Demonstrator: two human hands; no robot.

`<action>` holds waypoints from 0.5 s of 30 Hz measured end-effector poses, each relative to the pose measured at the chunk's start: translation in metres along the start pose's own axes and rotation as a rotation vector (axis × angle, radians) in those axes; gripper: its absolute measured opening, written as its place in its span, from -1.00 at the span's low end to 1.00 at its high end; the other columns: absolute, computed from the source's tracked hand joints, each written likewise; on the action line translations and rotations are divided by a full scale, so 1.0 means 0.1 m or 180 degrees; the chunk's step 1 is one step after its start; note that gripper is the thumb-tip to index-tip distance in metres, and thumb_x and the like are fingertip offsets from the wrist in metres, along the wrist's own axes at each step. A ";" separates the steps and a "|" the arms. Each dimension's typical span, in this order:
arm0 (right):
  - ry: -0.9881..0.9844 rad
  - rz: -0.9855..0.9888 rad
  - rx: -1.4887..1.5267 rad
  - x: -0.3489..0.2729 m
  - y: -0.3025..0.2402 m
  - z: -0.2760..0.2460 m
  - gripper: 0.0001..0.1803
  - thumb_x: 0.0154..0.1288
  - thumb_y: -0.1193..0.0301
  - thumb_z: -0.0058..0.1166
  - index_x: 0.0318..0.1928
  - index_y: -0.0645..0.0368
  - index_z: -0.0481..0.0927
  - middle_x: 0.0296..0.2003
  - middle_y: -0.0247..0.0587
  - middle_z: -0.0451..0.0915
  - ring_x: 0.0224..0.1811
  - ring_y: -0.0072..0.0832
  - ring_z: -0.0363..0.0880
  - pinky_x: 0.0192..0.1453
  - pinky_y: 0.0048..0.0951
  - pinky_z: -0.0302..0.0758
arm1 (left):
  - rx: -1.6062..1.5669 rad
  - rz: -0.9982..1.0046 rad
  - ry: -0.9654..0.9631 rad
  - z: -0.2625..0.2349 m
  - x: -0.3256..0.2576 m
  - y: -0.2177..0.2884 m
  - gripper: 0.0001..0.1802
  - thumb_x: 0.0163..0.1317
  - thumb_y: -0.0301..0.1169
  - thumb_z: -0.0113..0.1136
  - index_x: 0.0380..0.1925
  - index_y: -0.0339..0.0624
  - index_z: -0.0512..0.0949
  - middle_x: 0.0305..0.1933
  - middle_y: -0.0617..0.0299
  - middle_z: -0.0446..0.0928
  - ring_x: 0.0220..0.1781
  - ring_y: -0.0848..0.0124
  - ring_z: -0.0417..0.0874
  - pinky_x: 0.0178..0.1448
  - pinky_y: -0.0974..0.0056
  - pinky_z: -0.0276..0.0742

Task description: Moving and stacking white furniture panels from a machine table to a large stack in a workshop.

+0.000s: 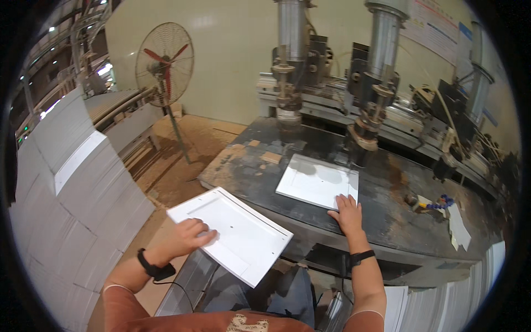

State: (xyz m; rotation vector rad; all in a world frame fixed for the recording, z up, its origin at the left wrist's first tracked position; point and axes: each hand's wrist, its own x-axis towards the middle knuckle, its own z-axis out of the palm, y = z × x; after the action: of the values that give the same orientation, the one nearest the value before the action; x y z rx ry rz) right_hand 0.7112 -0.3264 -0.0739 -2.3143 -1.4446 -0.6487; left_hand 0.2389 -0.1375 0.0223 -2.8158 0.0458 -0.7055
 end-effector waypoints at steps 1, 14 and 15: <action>-0.0113 -0.0042 0.0212 0.10 0.04 0.08 -0.54 0.20 0.22 0.27 0.11 0.02 0.61 0.11 -0.21 0.64 0.27 -0.06 0.49 0.33 0.04 0.40 | 0.0182 -0.0021 -0.0168 -0.25 -0.07 -0.04 -0.62 0.08 -0.43 0.21 -0.03 -0.02 0.58 -0.21 0.25 0.52 -0.18 0.28 0.58 -0.16 0.26 0.54; -0.0634 -0.0042 0.0384 0.58 -0.09 -0.12 -0.36 0.08 0.20 0.39 0.19 0.09 0.55 0.28 -0.06 0.47 0.41 -0.01 0.29 0.39 0.28 0.20 | 0.3251 -0.2666 -0.0047 -2.07 -1.04 -1.14 -0.74 0.14 -0.50 0.10 -0.14 -0.12 0.57 -0.21 0.20 0.55 -0.12 0.22 0.56 -0.13 0.19 0.49; -0.0630 -0.0033 0.0431 0.60 -0.05 -0.29 -0.34 0.08 0.20 0.39 0.21 0.08 0.54 0.31 -0.06 0.45 0.43 0.00 0.25 0.40 0.33 0.16 | 0.3378 -0.2888 -0.0134 -2.10 -1.16 -1.34 -0.74 0.16 -0.49 0.09 -0.12 -0.12 0.57 -0.19 0.19 0.56 -0.10 0.21 0.56 -0.12 0.19 0.50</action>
State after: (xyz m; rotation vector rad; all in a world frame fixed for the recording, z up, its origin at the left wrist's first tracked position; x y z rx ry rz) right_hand 0.7238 -0.2945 -0.0169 -2.3188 -1.5349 -0.3200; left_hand 0.0348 -0.0442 0.1802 -1.6992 -1.2557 -0.5498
